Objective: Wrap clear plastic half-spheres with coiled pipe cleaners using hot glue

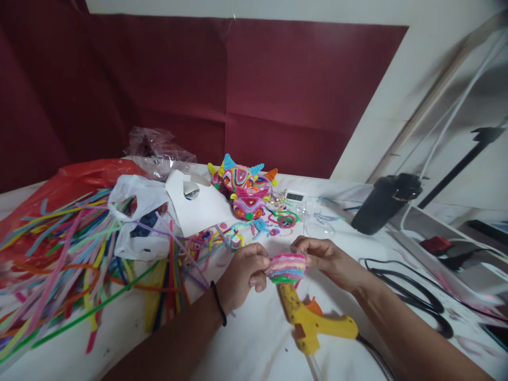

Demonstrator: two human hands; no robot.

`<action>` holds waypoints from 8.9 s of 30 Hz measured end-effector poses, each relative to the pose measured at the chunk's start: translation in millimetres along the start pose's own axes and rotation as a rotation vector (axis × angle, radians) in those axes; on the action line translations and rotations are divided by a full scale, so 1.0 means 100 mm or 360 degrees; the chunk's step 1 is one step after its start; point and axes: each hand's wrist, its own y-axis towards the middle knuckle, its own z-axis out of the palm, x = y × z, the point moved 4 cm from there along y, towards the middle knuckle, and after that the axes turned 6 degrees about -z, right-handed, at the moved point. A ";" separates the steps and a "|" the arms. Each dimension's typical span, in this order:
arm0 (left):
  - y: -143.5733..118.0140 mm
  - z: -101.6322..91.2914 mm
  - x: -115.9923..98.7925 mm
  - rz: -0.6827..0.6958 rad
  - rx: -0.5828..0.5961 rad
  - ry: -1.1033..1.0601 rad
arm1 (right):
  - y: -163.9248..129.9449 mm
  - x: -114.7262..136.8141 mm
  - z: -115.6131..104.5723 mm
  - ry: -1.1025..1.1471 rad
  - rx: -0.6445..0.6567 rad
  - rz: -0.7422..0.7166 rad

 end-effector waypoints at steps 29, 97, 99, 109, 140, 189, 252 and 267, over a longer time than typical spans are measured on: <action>-0.02 0.04 0.04 -0.0160 0.0075 -0.0300 | 0.02 0.05 0.05 0.0235 -0.0023 -0.0164; -0.03 -0.09 -0.01 -0.0147 -0.0193 -0.0356 | 0.06 0.10 0.07 0.0542 0.0018 -0.0200; -0.03 -0.08 -0.02 -0.0137 -0.0173 -0.0329 | 0.06 0.10 0.07 0.0528 0.0004 -0.0198; -0.03 -0.05 -0.04 -0.0127 -0.0146 -0.0208 | 0.07 0.13 0.06 0.0348 -0.0083 -0.0336; 0.01 -0.06 -0.01 -0.0050 -0.0251 -0.0274 | 0.06 0.19 0.04 -0.0216 -0.0362 -0.0751; 0.02 -0.12 -0.07 0.0347 -0.0741 0.0687 | -0.10 0.28 0.41 -0.1550 -0.0642 -0.0744; -0.07 -0.07 -0.09 0.0844 -0.0899 0.1587 | -0.05 0.01 0.39 -0.0405 -0.0784 0.0121; -0.05 -0.05 -0.10 0.0935 -0.0861 0.1798 | -0.04 -0.01 0.38 -0.0442 -0.0743 0.0162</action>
